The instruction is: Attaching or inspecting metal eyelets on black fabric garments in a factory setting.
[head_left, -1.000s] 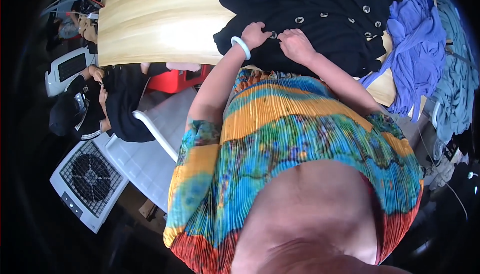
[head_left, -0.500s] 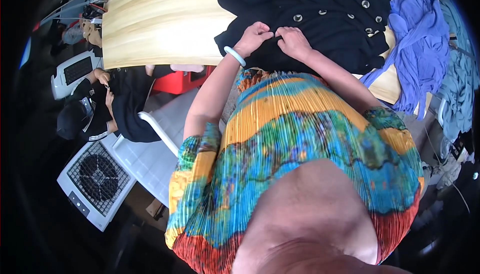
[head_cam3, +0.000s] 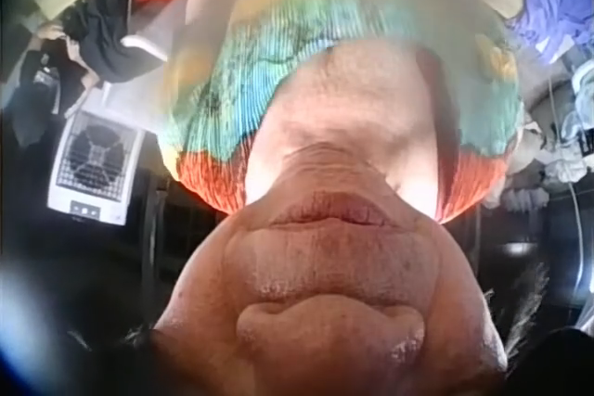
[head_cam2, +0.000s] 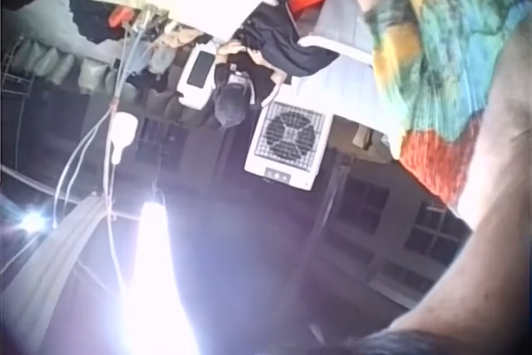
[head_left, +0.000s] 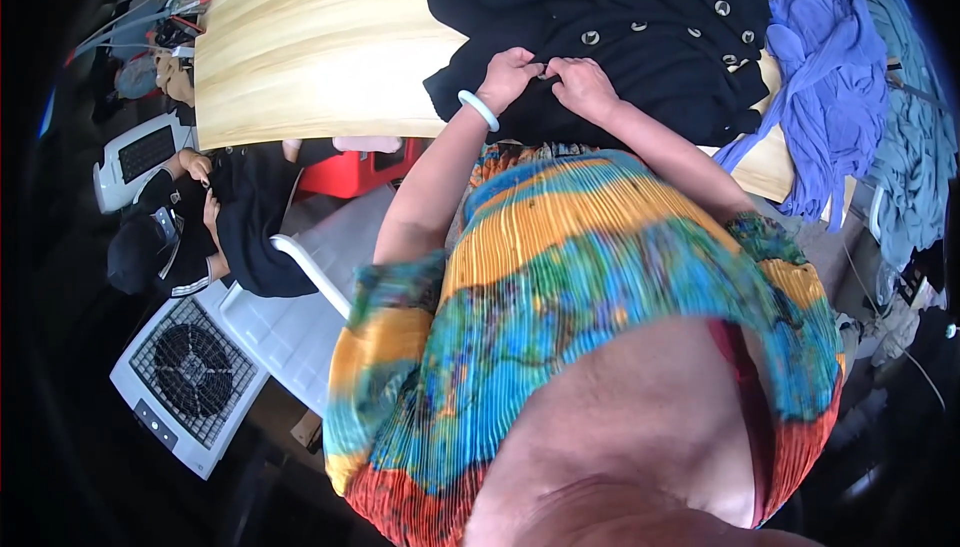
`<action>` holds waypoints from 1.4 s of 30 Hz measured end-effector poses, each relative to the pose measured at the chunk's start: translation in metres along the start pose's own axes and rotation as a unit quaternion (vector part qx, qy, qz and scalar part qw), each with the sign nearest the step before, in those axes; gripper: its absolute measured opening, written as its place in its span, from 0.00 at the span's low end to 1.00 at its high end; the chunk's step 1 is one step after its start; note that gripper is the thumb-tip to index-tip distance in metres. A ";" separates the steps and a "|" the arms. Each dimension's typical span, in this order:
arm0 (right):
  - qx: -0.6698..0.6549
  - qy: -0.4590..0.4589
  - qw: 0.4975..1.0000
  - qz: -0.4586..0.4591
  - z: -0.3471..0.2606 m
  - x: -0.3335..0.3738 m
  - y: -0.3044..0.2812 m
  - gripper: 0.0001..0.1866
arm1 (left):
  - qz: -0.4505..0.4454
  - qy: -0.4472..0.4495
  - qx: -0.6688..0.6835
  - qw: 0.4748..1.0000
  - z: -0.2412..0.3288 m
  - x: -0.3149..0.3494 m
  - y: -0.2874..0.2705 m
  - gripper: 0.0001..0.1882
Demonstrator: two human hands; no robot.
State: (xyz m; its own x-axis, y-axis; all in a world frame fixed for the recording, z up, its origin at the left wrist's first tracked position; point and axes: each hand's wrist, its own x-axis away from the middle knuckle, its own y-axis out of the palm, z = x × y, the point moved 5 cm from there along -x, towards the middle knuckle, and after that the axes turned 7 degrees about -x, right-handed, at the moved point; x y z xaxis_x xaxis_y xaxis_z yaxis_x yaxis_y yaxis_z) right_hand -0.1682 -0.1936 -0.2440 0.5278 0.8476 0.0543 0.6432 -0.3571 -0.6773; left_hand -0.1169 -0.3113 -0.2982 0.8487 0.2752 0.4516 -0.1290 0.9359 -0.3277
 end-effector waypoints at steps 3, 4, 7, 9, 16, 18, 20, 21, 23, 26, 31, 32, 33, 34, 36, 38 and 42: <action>0.004 0.012 1.000 0.009 -0.005 -0.003 -0.002 0.07 | -0.012 -0.042 0.078 0.996 0.000 -0.001 -0.005 0.03; 0.010 0.034 0.999 0.009 -0.004 -0.005 -0.003 0.07 | -0.024 -0.046 0.091 0.994 0.001 -0.001 -0.006 0.03; 0.078 -0.001 0.996 0.038 -0.013 -0.008 -0.009 0.08 | -0.039 -0.033 0.082 0.995 0.009 -0.004 -0.012 0.03; 0.094 -0.011 0.995 0.033 -0.015 -0.009 -0.010 0.08 | -0.044 0.001 0.007 0.999 0.018 -0.004 -0.017 0.07; 0.117 -0.031 0.993 -0.013 -0.018 -0.014 -0.009 0.09 | -0.034 0.160 -0.209 0.964 0.045 0.023 -0.019 0.24; 0.120 -0.030 0.992 -0.018 -0.018 -0.017 -0.010 0.09 | 0.003 0.192 -0.227 0.955 0.049 0.025 -0.018 0.23; 0.122 -0.024 0.992 -0.033 -0.018 -0.019 -0.011 0.10 | 0.026 0.217 -0.243 0.945 0.051 0.025 -0.016 0.21; 0.121 -0.020 0.991 -0.045 -0.019 -0.019 -0.010 0.10 | 0.032 0.220 -0.240 0.945 0.050 0.026 -0.015 0.21; 0.120 -0.018 0.991 -0.055 -0.018 -0.021 -0.010 0.10 | 0.050 0.221 -0.263 0.938 0.049 0.026 -0.013 0.18; 0.115 0.000 0.990 -0.084 -0.014 -0.021 -0.007 0.08 | 0.063 0.226 -0.262 0.936 0.048 0.026 -0.012 0.16; 0.042 0.024 0.994 -0.095 -0.006 -0.022 -0.010 0.08 | 0.082 0.221 -0.229 0.944 0.048 0.025 -0.015 0.14; 0.037 0.015 0.995 -0.088 -0.006 -0.024 -0.013 0.08 | 0.081 0.206 -0.211 0.952 0.047 0.024 -0.017 0.14; 0.003 0.010 0.997 -0.079 -0.005 -0.025 -0.017 0.09 | 0.081 0.215 -0.188 0.955 0.050 0.023 -0.019 0.13; -0.027 0.013 0.997 -0.076 -0.003 -0.027 -0.020 0.11 | 0.074 0.213 -0.159 0.961 0.051 0.023 -0.022 0.14; -0.064 0.015 0.994 -0.083 -0.002 -0.030 -0.025 0.12 | 0.018 0.169 -0.106 0.980 0.051 0.021 -0.025 0.15; -0.190 0.061 0.967 -0.158 0.001 -0.032 -0.022 0.11 | -0.085 0.102 -0.040 0.990 0.052 0.018 -0.027 0.15; -0.252 0.129 0.935 -0.214 0.001 -0.035 -0.024 0.11 | -0.211 0.033 0.021 0.977 0.055 0.019 -0.036 0.16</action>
State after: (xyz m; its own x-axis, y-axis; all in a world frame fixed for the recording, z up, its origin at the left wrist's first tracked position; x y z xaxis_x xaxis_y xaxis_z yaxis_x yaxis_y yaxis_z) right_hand -0.2027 -0.2138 -0.2300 0.2369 0.8554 0.4605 0.9715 -0.2020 -0.1244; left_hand -0.1239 -0.3279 -0.2319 0.8616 -0.1511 0.4846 0.2200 0.9715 -0.0883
